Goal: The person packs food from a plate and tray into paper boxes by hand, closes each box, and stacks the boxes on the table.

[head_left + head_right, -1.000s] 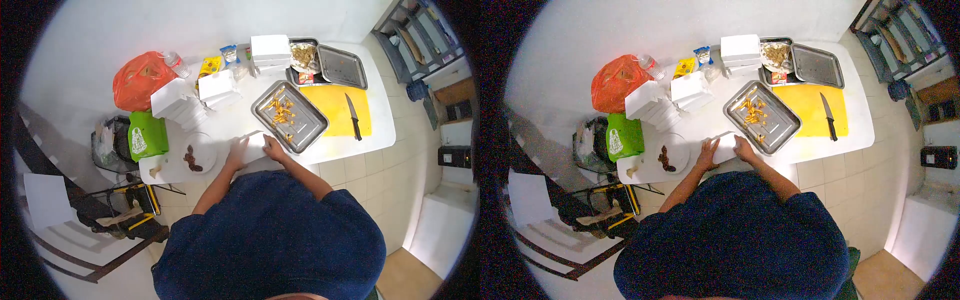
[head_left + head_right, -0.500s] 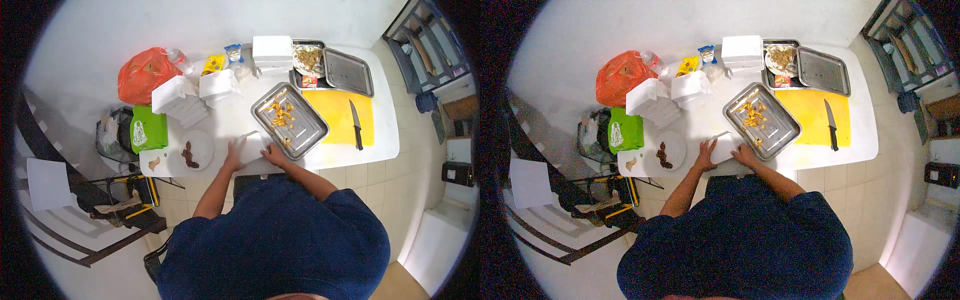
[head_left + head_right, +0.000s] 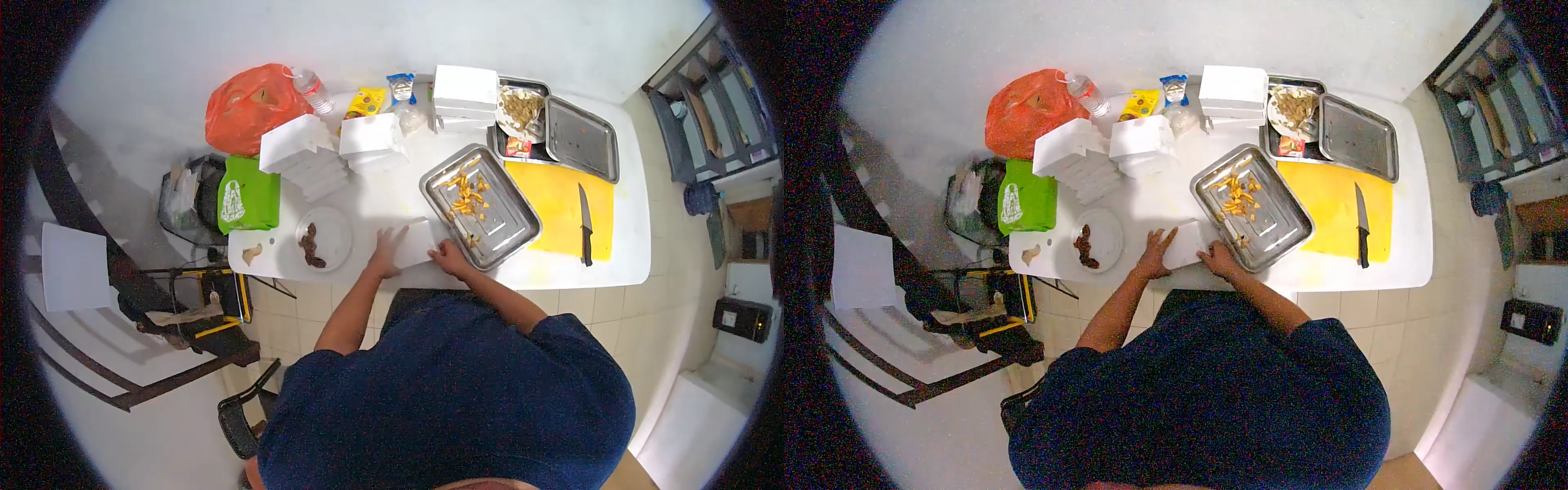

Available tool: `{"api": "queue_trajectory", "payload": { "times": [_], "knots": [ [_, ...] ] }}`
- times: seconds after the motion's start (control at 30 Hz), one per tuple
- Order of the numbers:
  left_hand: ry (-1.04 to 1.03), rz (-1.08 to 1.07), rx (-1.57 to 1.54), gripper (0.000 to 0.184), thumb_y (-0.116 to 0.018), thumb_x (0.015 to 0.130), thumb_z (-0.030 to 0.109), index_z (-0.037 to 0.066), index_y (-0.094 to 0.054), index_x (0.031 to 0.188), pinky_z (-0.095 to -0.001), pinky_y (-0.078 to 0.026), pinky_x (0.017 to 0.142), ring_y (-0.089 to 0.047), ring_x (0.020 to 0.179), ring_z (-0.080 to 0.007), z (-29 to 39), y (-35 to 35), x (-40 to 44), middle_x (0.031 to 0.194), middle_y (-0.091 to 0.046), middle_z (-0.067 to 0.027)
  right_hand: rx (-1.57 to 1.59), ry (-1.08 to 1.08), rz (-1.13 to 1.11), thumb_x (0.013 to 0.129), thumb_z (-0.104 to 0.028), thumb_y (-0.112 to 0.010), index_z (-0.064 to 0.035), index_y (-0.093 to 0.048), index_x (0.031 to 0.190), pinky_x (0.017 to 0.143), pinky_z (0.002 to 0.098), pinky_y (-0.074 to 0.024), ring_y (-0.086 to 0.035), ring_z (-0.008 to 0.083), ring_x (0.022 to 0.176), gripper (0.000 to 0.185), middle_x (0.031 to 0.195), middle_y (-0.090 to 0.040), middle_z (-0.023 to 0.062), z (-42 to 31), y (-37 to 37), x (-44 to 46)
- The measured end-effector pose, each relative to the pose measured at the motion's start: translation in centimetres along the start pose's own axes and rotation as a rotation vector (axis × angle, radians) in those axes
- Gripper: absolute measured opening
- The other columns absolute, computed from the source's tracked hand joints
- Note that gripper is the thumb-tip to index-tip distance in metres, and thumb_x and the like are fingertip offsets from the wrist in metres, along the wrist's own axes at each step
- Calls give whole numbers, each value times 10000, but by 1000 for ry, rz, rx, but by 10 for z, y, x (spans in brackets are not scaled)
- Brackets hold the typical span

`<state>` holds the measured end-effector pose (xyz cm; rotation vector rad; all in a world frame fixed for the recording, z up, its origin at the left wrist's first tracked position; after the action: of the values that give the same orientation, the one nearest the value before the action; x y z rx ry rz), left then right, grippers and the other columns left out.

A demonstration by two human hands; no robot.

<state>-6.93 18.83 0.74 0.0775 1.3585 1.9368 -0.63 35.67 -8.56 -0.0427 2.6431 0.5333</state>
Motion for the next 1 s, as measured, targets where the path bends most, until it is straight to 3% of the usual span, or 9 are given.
{"api": "queue_trajectory", "payload": {
  "times": [0.07, 0.37, 0.47, 0.67, 0.87, 1.0],
  "knots": [
    [-34, -25, -29, 1340, -884, 426, 173, 273, -82, 1495, -547, -152, 1132, -140, 1350, -491, -1, -1, 2, 1455, -212, -256, 13, 0, 2, 821, -386, -681, 23, -523, 1015, 695, 367, -460, -549, 229, 765, 479, 848, -568, 133, 0, 0, 3],
    [32, -50, -2, 1322, -879, 451, 213, 231, -72, 1497, -538, -88, 1144, -151, 1358, -464, -2, -3, 2, 1449, -210, -269, 28, -16, 6, 806, -410, -702, 9, -504, 1090, 715, 345, -476, -547, 202, 799, 544, 894, -566, 116, 4, 7, -3],
    [-21, 27, -37, 1277, -851, 438, 149, 214, -130, 1490, -503, -80, 1155, -163, 1376, -395, -6, -7, 2, 1431, -271, -227, 102, -80, -31, 802, -415, -707, 7, -499, 1104, 696, 330, -481, -548, 186, 797, 559, 904, -566, 118, -2, 4, -5],
    [-28, 3, -26, 1256, -850, 436, 167, 168, -157, 1483, -509, -47, 1156, -159, 1376, -399, 2, 2, 3, 1424, -274, -234, 92, -166, -62, 802, -413, -711, -4, -500, 1108, 673, 316, -478, -551, 178, 787, 553, 897, -572, 109, 2, 7, -7],
    [-130, 27, 2, 1327, -864, 448, 212, 120, -49, 1491, -558, -34, 1139, -207, 1331, -446, 2, -2, 3, 1392, -268, -275, 130, -113, 24, 796, -399, -723, -7, -512, 1092, 656, 316, -474, -550, 175, 769, 534, 879, -574, 98, 0, 4, -8],
    [-69, 27, 7, 1296, -863, 441, 201, 171, -104, 1490, -520, -18, 1154, -147, 1376, -408, -2, -6, 5, 1424, -262, -240, 144, -124, 25, 795, -394, -725, -4, -520, 1087, 686, 331, -477, -551, 179, 775, 528, 883, -577, 96, 1, 7, -6]
  ]
}}
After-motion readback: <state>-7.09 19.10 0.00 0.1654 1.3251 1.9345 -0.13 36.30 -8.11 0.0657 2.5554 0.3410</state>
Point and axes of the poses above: each hand's wrist, its own x-axis towards the middle knuckle, its own y-axis out of the back of the hand, z = x × y, the point moved 8 cm from there along x, towards the middle knuckle
